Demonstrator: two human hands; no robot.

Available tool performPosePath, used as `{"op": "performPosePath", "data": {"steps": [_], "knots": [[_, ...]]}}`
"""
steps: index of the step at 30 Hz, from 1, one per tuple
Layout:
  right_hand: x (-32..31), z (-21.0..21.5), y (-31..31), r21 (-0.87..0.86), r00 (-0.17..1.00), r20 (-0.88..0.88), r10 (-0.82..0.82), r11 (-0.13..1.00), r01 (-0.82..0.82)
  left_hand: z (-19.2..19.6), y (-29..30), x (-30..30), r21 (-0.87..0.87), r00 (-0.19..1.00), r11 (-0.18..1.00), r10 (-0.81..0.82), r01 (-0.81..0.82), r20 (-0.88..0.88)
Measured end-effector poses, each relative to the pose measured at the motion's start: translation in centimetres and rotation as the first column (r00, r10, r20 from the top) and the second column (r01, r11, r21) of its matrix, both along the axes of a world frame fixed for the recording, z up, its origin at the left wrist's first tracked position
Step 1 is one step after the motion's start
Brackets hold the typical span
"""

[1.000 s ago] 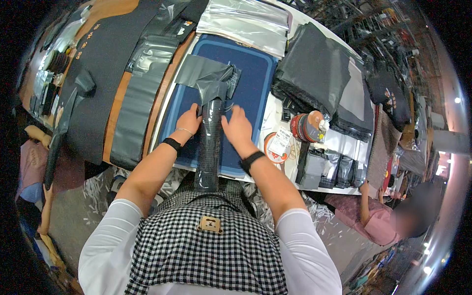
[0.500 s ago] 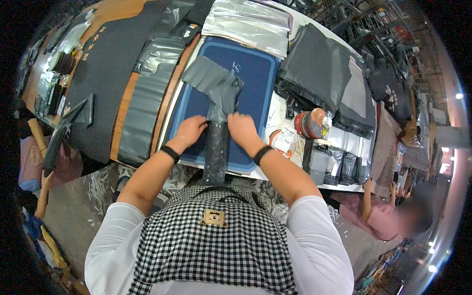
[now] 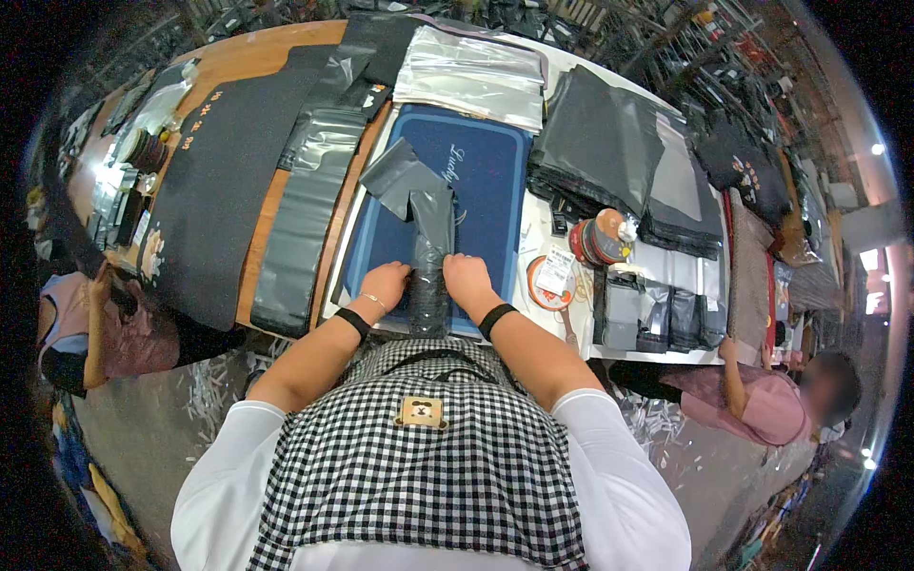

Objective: Fold and place garments into protective grey plastic sleeves.

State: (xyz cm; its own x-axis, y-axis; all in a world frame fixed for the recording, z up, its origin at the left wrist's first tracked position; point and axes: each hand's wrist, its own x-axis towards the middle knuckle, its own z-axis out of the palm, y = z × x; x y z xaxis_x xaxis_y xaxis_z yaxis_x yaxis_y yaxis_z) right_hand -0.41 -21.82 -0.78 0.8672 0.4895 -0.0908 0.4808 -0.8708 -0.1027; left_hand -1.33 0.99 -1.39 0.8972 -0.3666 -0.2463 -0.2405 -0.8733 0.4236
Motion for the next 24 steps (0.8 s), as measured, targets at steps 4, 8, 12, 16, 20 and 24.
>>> {"op": "performPosePath", "data": {"steps": [4,8,12,16,20,24], "knots": [[-1.3,-0.5,-1.7,-0.062,0.988,-0.153,0.023,0.998,-0.033,-1.7,-1.0,-1.8,0.012,0.997,1.000,-0.022,0.023,-0.080],[0.0,-0.8,-2.3,0.070,0.979,-0.191,-0.064,0.994,0.079,-1.0,-1.7,-0.8,-0.028,0.989,0.999,0.024,-0.029,-0.145],[-2.4,-2.7,-2.7,0.292,0.778,-0.573,-0.259,0.822,0.489,-3.5,0.3,-0.6,-0.075,0.958,0.972,0.203,-0.222,-0.202],[-2.5,-2.7,-4.3,0.181,0.589,-0.808,0.017,0.959,0.220,-4.4,-0.2,1.7,-0.110,0.946,0.943,0.299,-0.313,-0.128],[-3.6,-4.2,-2.6,0.096,0.223,-0.975,-0.012,0.880,0.466,-4.6,-2.6,2.6,-0.135,0.852,0.863,0.436,-0.487,-0.289],[-3.8,-3.1,-1.6,0.229,0.327,-0.945,0.008,0.730,0.644,-7.8,-3.3,2.7,-0.142,0.831,0.827,0.508,-0.544,-0.226]]}}
